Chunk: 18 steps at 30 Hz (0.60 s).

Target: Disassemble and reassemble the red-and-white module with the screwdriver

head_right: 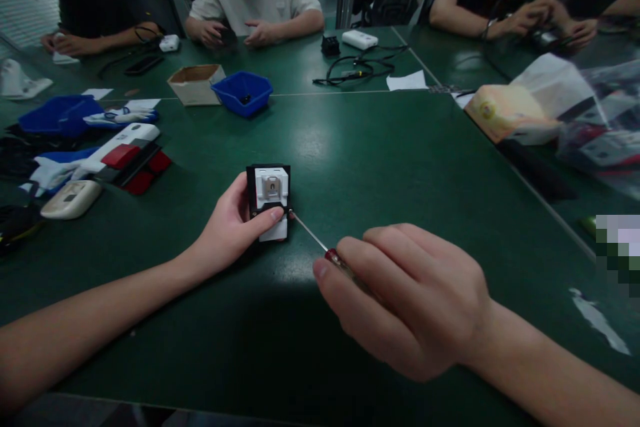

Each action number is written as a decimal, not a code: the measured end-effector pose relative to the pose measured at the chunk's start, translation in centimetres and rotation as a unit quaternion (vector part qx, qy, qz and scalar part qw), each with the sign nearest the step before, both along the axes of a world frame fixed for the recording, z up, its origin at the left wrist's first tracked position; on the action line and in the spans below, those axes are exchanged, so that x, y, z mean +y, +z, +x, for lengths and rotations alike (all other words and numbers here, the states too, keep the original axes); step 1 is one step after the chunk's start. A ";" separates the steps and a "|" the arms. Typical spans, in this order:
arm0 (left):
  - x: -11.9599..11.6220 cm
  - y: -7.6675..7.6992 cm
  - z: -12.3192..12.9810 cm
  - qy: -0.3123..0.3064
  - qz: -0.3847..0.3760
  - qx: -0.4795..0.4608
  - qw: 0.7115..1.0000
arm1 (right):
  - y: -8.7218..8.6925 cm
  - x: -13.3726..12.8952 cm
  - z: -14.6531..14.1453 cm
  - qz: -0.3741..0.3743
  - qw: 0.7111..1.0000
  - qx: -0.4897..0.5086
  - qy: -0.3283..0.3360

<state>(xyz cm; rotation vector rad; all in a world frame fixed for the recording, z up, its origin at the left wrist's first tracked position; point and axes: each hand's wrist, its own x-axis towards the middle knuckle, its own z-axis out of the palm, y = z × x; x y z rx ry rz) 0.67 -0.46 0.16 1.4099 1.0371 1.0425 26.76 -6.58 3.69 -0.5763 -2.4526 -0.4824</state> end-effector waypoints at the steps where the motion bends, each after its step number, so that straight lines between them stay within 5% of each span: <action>1: 0.0 0.0 0.0 -0.002 0.001 -0.002 1.000 | 0.1 0.0 -0.2 0.005 1.000 0.001 0.006; 18: 0.1 -0.4 0.1 -0.006 0.021 -0.004 1.000 | 0.3 -0.1 -0.6 -0.018 0.999 0.039 -0.004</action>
